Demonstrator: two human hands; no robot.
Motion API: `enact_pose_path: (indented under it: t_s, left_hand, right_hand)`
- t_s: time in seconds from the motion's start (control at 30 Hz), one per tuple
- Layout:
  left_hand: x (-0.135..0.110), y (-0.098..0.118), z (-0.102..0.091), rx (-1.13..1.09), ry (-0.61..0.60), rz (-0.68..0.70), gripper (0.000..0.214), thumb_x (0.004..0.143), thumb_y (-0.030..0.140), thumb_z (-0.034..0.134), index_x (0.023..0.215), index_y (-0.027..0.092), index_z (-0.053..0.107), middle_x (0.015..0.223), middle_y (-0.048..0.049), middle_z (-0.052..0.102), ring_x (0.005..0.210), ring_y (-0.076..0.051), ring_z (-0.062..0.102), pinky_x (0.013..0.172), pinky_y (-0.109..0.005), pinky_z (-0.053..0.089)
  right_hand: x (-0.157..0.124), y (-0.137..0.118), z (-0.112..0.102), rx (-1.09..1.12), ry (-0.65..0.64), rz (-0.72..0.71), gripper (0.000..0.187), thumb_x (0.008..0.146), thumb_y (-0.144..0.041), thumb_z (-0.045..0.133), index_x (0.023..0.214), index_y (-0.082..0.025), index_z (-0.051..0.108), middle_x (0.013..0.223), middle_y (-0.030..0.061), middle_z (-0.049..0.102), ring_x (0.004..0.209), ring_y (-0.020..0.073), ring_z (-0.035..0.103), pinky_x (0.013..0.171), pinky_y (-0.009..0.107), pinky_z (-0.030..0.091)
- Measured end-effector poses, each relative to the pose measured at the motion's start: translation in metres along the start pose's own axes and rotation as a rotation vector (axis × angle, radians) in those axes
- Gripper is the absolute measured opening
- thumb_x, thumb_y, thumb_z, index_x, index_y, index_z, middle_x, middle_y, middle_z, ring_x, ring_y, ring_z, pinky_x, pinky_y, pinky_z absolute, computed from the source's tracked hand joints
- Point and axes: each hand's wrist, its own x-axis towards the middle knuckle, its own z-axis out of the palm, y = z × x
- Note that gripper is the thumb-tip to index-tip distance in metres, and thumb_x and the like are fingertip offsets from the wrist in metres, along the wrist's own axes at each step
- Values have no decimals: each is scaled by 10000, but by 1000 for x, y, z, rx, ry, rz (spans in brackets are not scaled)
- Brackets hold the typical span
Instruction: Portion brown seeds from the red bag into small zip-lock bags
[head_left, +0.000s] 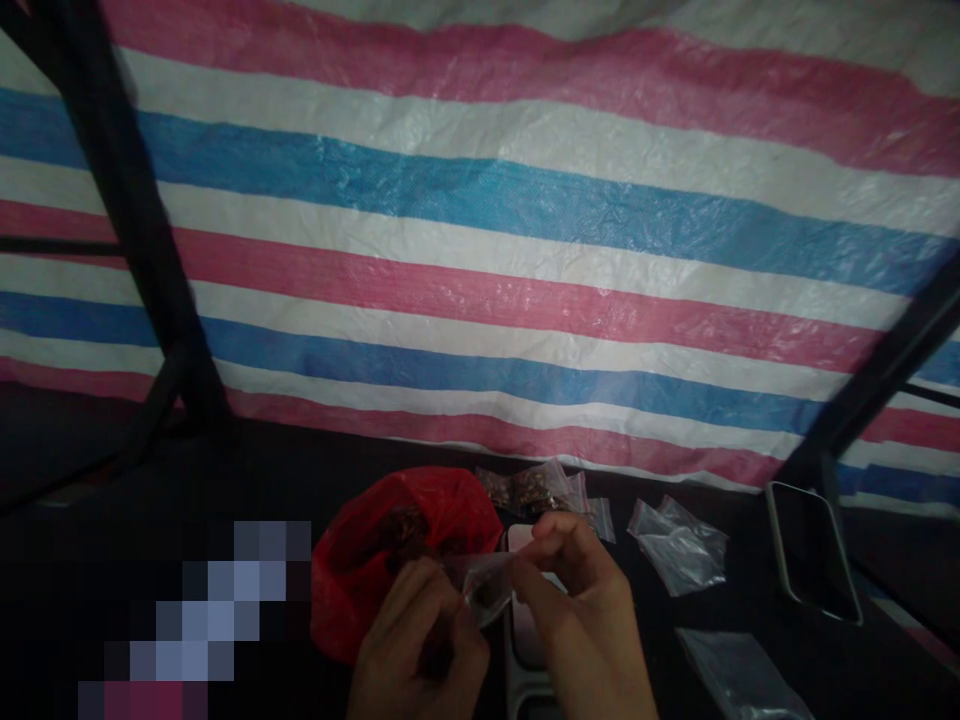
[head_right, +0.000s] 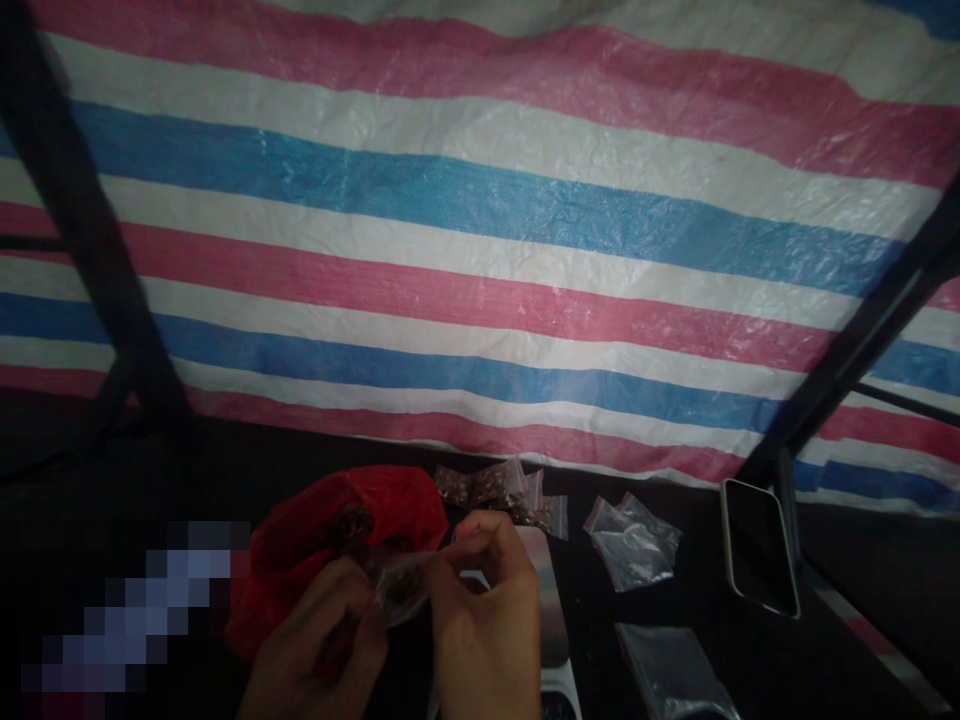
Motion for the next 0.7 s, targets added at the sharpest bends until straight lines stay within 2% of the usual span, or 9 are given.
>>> enact_pose_path:
  t_s: [0.07,0.13,0.2,0.3,0.37,0.43,0.53,0.7]
  left_hand:
    - [0,4,3,22,79,74,196,838,295,671,645,262,688,956,-43,734,947,-233,701,845,-293,559]
    - [1,11,6,-107,113,-31,242,861,359,671,643,260,700,1140,-67,770,1084,-268,711,965,-332,559]
    - [4,16,8,-357,88,-253,299,900,446,643,680,257,714,1091,-66,805,1041,-264,743,941,-329,589]
    - [9,12,4,-628,88,-525,265,813,499,768,821,235,776,983,-59,830,940,-272,781,809,-320,641]
    - [12,5,-2,-734,152,-643,294,730,465,865,864,217,781,962,-51,832,891,-258,795,710,-283,643]
    - [14,0,-6,-846,249,-739,305,694,414,909,859,203,763,915,-46,829,863,-241,805,683,-266,643]
    - [12,3,-6,-1009,372,-777,260,746,361,881,860,191,721,870,-64,830,820,-250,818,684,-313,660]
    - [3,4,-5,-1162,383,-705,229,797,339,831,893,215,664,922,-103,849,827,-283,829,755,-405,663]
  right_hand:
    - [1,2,3,-5,-10,-44,177,647,-263,765,744,-233,621,667,-39,621,619,157,600,542,230,491]
    - [1,6,6,-5,-70,-64,163,711,-287,769,770,-241,624,665,-38,632,602,161,616,526,232,504]
    - [2,10,7,-19,-117,-94,154,793,-336,766,860,-242,664,735,-10,702,646,179,677,567,247,556]
    - [3,17,4,-148,-212,-165,255,821,-343,784,1054,-253,734,1016,52,802,913,232,776,788,292,633]
    - [5,24,2,-284,-309,-197,398,750,-259,826,1141,-281,758,1171,49,800,1086,256,766,945,315,614]
    - [9,32,2,-377,-371,-188,436,752,-227,802,1180,-297,764,1220,39,797,1134,261,759,997,329,599]
    - [14,40,11,-402,-322,-175,339,852,-334,707,1180,-265,755,1210,67,803,1105,276,771,973,366,614]
    - [17,41,37,-493,-222,-161,451,817,-430,705,1224,-236,730,1177,95,819,1064,311,783,896,389,626]
